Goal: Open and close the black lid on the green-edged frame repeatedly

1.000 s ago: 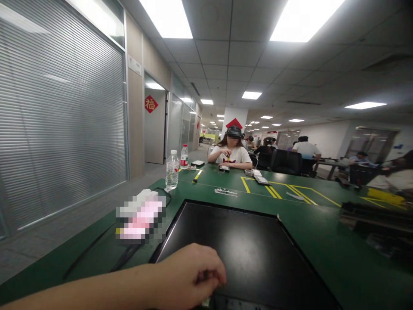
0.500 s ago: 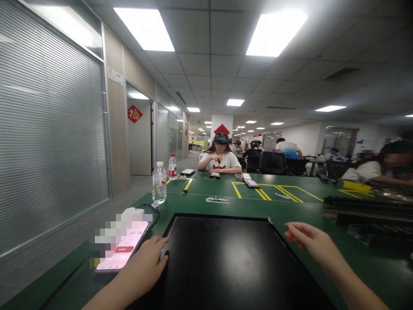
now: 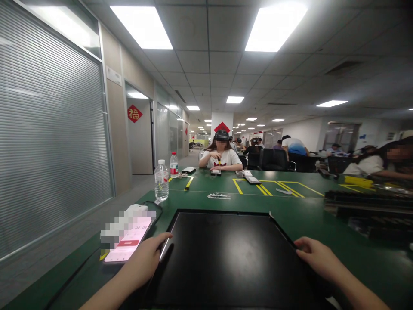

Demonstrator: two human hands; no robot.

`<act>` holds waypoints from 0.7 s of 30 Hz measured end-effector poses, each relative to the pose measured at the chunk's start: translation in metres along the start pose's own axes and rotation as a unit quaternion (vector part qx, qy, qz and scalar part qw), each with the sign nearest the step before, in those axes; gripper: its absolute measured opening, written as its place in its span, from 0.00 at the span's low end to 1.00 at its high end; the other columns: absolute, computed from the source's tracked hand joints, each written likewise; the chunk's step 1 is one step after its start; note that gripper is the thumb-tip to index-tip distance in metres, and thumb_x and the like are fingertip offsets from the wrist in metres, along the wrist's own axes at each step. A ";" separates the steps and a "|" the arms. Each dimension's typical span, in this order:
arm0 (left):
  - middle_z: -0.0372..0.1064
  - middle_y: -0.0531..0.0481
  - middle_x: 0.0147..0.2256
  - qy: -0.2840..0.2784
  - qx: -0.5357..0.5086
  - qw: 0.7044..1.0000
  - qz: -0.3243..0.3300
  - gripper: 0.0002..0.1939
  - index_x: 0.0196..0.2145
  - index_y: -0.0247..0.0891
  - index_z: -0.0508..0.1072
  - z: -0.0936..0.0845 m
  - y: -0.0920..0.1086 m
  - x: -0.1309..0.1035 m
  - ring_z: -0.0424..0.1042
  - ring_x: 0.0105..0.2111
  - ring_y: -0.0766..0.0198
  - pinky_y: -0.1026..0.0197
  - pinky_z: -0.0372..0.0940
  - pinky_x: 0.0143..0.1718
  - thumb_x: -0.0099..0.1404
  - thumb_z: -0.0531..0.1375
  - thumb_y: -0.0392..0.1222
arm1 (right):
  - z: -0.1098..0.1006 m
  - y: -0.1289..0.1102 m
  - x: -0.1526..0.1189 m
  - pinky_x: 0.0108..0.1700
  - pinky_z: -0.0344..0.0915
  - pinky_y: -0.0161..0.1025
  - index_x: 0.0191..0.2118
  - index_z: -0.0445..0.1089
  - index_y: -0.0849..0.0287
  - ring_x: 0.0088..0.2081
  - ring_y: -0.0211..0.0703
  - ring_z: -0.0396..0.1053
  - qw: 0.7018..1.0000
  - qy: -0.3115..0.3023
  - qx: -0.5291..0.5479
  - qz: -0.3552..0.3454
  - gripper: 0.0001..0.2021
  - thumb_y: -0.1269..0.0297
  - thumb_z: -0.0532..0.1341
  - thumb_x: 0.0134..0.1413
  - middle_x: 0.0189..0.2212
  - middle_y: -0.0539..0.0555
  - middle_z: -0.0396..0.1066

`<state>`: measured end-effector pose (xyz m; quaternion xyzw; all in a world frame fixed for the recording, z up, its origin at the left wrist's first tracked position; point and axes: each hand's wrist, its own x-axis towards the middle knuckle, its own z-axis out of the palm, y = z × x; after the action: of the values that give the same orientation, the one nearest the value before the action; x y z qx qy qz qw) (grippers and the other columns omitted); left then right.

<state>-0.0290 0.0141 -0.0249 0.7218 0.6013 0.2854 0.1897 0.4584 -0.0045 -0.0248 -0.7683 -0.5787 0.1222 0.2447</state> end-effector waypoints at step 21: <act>0.77 0.43 0.36 -0.026 -0.600 0.764 -0.237 0.33 0.55 0.38 0.61 -0.001 0.014 0.002 0.76 0.36 0.51 0.51 0.69 0.40 0.52 0.64 0.42 | 0.012 0.004 0.006 0.31 0.62 0.36 0.32 0.72 0.57 0.30 0.44 0.71 1.000 0.020 -0.014 0.004 0.11 0.64 0.55 0.42 0.27 0.54 0.74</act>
<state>-0.0188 0.0136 -0.0155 0.3020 0.4545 0.5149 0.6611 0.4578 0.0035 -0.0368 -0.7762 -0.5723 0.0993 0.2453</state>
